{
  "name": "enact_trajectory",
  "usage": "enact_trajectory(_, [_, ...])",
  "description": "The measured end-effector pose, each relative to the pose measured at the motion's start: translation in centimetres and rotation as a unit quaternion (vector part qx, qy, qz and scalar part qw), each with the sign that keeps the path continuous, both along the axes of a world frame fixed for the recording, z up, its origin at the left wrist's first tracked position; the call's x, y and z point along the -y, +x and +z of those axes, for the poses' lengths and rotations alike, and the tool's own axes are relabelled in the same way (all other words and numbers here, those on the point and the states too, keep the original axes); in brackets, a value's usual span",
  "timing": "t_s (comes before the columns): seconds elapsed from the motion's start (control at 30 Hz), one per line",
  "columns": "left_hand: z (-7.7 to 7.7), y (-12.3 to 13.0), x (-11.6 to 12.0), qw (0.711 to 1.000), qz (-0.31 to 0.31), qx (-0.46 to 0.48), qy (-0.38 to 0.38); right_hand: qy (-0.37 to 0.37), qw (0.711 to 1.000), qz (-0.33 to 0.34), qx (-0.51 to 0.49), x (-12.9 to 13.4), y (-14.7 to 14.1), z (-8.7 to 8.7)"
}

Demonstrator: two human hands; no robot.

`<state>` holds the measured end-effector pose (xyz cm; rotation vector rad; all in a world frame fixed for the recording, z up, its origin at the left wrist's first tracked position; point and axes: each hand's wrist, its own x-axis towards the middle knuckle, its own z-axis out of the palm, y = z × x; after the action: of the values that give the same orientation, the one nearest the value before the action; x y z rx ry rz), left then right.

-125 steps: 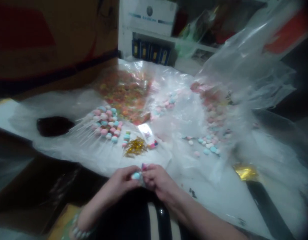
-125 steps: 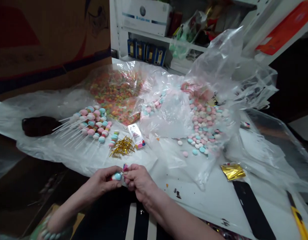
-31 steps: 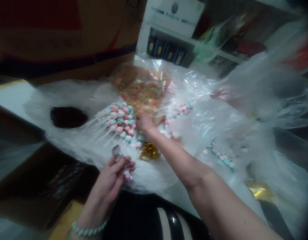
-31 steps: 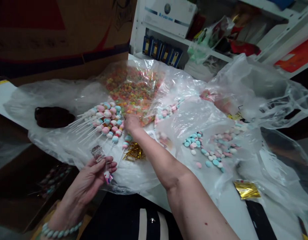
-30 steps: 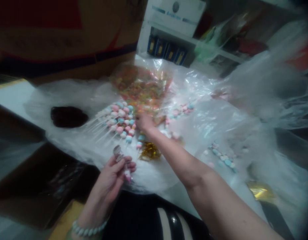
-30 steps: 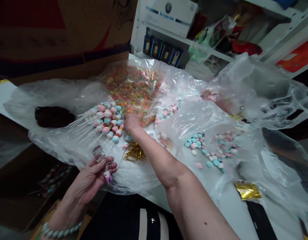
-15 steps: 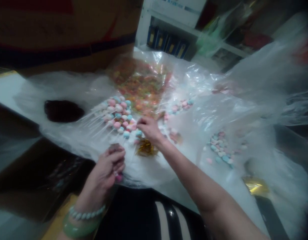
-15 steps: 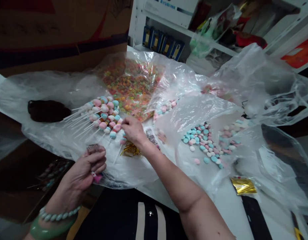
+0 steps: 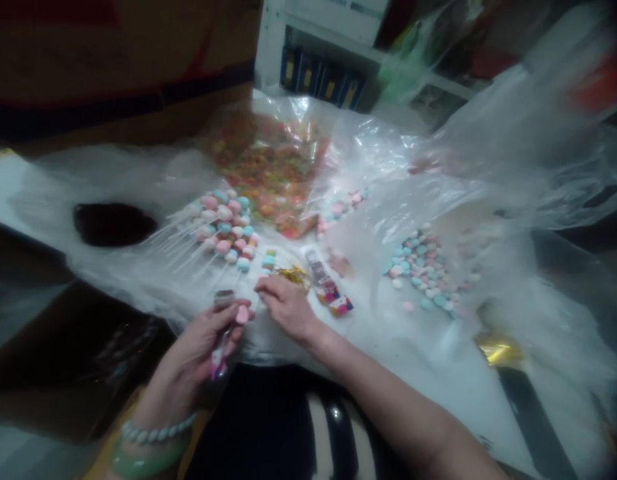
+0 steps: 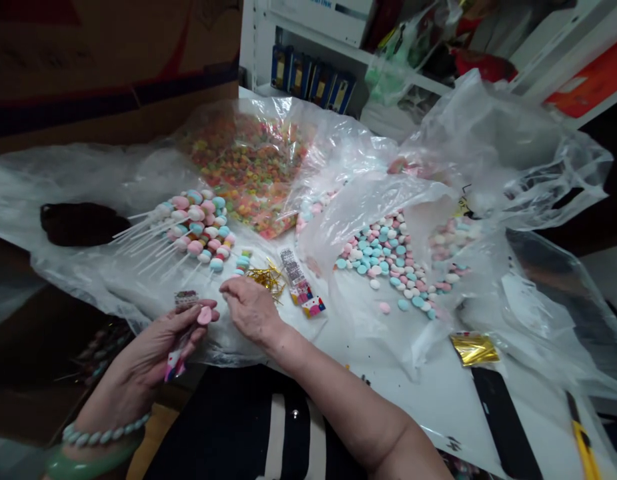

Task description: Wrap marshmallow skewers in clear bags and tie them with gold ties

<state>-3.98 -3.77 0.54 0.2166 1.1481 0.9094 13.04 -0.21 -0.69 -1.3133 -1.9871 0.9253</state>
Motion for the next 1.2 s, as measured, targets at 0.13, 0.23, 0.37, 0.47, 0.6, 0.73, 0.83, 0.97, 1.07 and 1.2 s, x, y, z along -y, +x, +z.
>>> enact_trajectory(0.13, [0.2,-0.8,-0.4,0.996,0.083,0.018,0.004,0.030,0.980,0.075,0.181,-0.7,1.7,-0.5])
enact_trajectory(0.23, [0.4,-1.0,-0.6,0.993,0.108,0.045,-0.005,0.024,0.961,0.074,0.267,-0.4,3.2,0.0])
enact_trajectory(0.37, [0.5,-0.9,-0.9,0.989,0.122,0.071,-0.033,0.026,0.953,0.042,0.300,0.6,3.4,1.1])
enact_trajectory(0.47, [0.7,-0.7,-1.1,0.989,0.121,0.081,-0.037,0.033,0.949,-0.011,0.314,1.1,1.4,1.0])
enact_trajectory(0.6, [1.2,-0.4,-1.1,0.989,0.122,0.072,-0.027,0.003,0.939,-0.075,0.336,0.6,-2.4,-0.3])
enact_trajectory(0.73, [1.6,-0.5,-0.7,0.989,0.136,0.062,-0.008,-0.032,0.942,-0.105,0.317,-0.2,-3.4,-0.5])
enact_trajectory(0.83, [1.7,-0.7,-0.7,0.987,0.143,0.067,0.001,-0.011,0.969,-0.153,0.191,0.5,-1.4,0.4])
enact_trajectory(0.97, [1.2,-0.8,-1.0,0.989,0.135,0.053,0.031,0.037,0.990,-0.131,-0.037,3.4,2.5,1.3])
enact_trajectory(1.07, [0.8,-0.5,-1.3,0.991,0.110,0.020,0.071,0.066,0.989,-0.098,-0.092,5.9,4.5,1.1])
enact_trajectory(1.2, [0.6,0.5,-1.2,0.993,0.062,-0.025,0.097,0.092,0.988,-0.109,-0.061,8.0,5.3,0.4])
